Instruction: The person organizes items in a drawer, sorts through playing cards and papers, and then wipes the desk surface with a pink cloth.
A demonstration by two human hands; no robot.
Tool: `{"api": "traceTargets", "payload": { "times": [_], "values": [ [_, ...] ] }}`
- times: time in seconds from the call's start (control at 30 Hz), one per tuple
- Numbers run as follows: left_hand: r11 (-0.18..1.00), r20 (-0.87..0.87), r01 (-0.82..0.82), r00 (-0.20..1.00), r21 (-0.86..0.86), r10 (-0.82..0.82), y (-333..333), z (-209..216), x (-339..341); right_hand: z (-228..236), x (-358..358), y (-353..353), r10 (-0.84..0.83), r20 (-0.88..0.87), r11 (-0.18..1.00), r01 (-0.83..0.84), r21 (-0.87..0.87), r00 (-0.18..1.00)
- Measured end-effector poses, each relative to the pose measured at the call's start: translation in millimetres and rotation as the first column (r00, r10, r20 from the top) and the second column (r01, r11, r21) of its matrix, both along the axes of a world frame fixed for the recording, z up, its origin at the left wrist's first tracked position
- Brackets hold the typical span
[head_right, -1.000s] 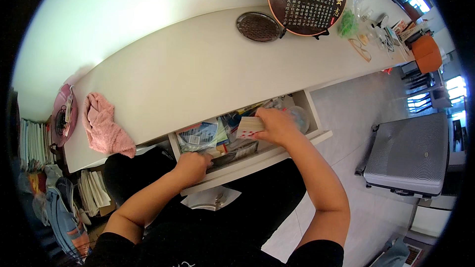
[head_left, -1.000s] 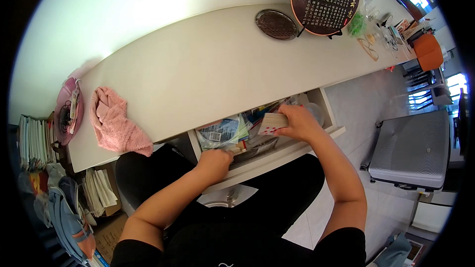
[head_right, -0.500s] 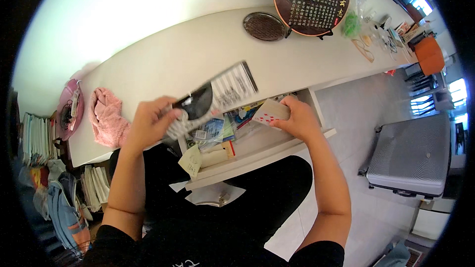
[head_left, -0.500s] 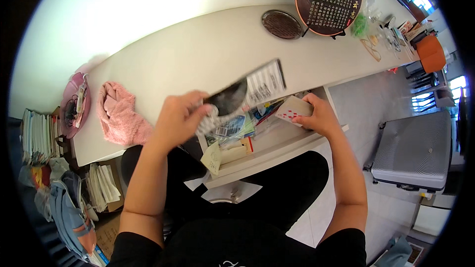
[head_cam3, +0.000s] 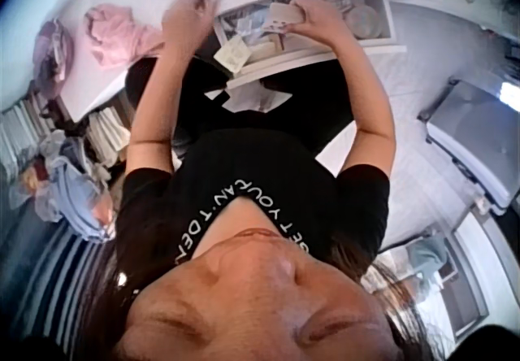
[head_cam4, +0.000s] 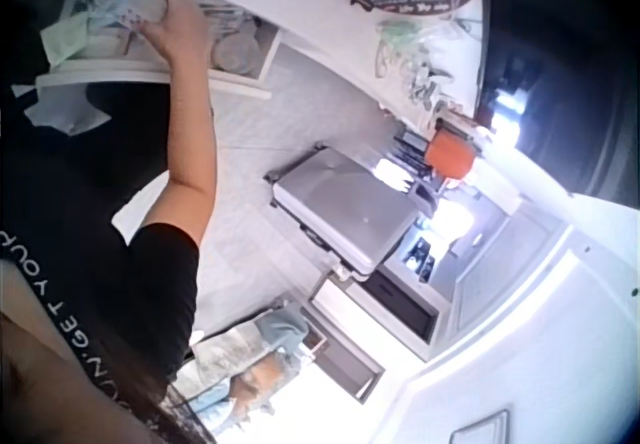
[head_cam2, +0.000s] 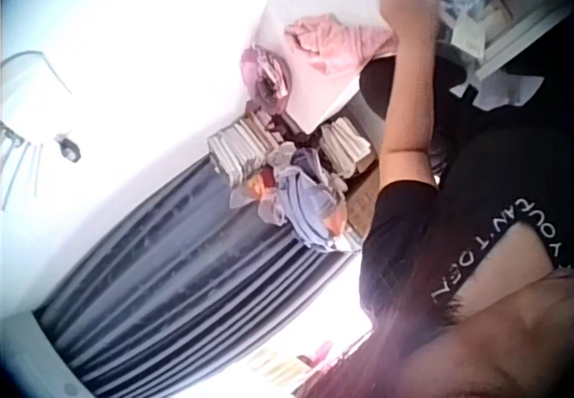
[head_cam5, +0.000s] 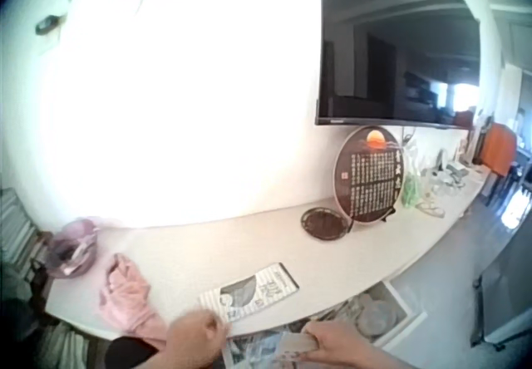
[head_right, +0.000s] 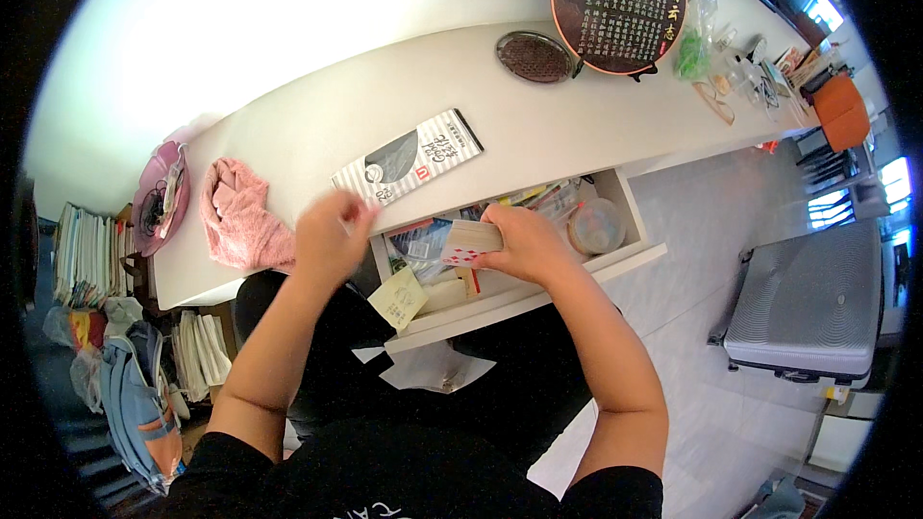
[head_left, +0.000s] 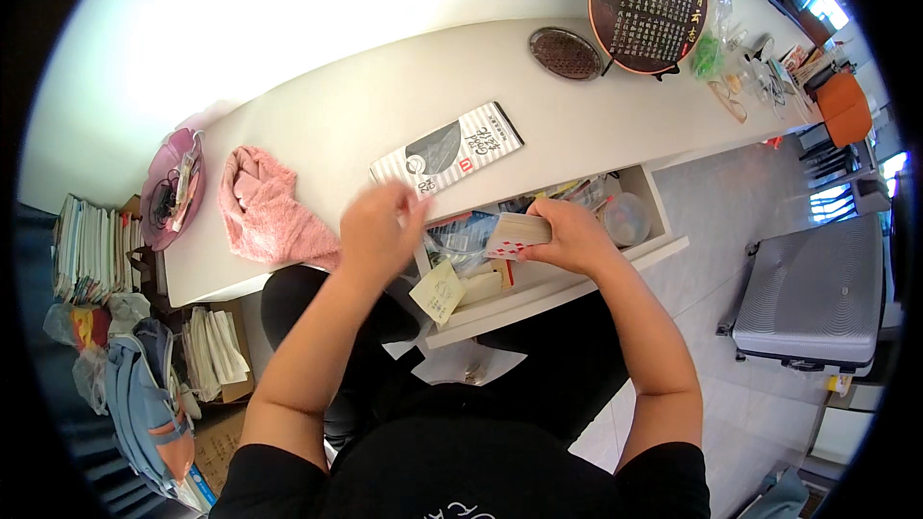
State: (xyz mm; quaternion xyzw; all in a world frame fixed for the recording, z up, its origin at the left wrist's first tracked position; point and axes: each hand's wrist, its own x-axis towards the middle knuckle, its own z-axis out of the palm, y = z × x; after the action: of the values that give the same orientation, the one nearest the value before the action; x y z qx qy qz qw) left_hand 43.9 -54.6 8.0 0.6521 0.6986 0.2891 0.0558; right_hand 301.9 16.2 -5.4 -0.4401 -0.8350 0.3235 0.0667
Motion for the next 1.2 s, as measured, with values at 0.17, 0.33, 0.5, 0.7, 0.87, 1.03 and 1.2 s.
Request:
{"api": "traceTargets", "payload": {
  "times": [0.17,0.33,0.5,0.7,0.87,1.03,1.2],
  "values": [
    [0.818,-0.085,0.074,0.985,-0.571,-0.149,-63,-18,13,-3,-10,-11,0.005,-0.033,1.0,-0.005,-0.018,0.999],
    [0.906,0.207,0.34,0.933,-0.251,-0.293,-60,-35,26,-10,-13,-14,-0.072,-0.085,0.997,0.071,-0.02,0.994],
    [0.81,-0.106,0.366,0.882,-0.459,-0.458,-39,-68,58,-11,-11,-13,-0.195,-0.135,0.981,0.194,-0.018,0.971],
    [0.776,-0.238,0.271,0.849,-0.57,-0.471,-35,-85,78,-22,1,-12,-0.215,-0.135,0.977,0.214,-0.024,0.967],
    [0.744,-0.14,0.457,0.8,-0.487,-0.583,-30,-99,75,-18,10,-15,-0.256,-0.172,0.967,0.252,-0.048,0.951],
    [0.551,-0.193,0.626,0.547,-0.553,-0.815,-1,-84,101,-23,19,-11,-0.241,-0.226,0.965,0.257,0.046,0.944],
    [0.644,-0.308,0.511,0.593,-0.569,-0.744,11,-125,120,-23,16,-12,-0.237,-0.241,0.965,0.257,0.054,0.941]
  ]
}}
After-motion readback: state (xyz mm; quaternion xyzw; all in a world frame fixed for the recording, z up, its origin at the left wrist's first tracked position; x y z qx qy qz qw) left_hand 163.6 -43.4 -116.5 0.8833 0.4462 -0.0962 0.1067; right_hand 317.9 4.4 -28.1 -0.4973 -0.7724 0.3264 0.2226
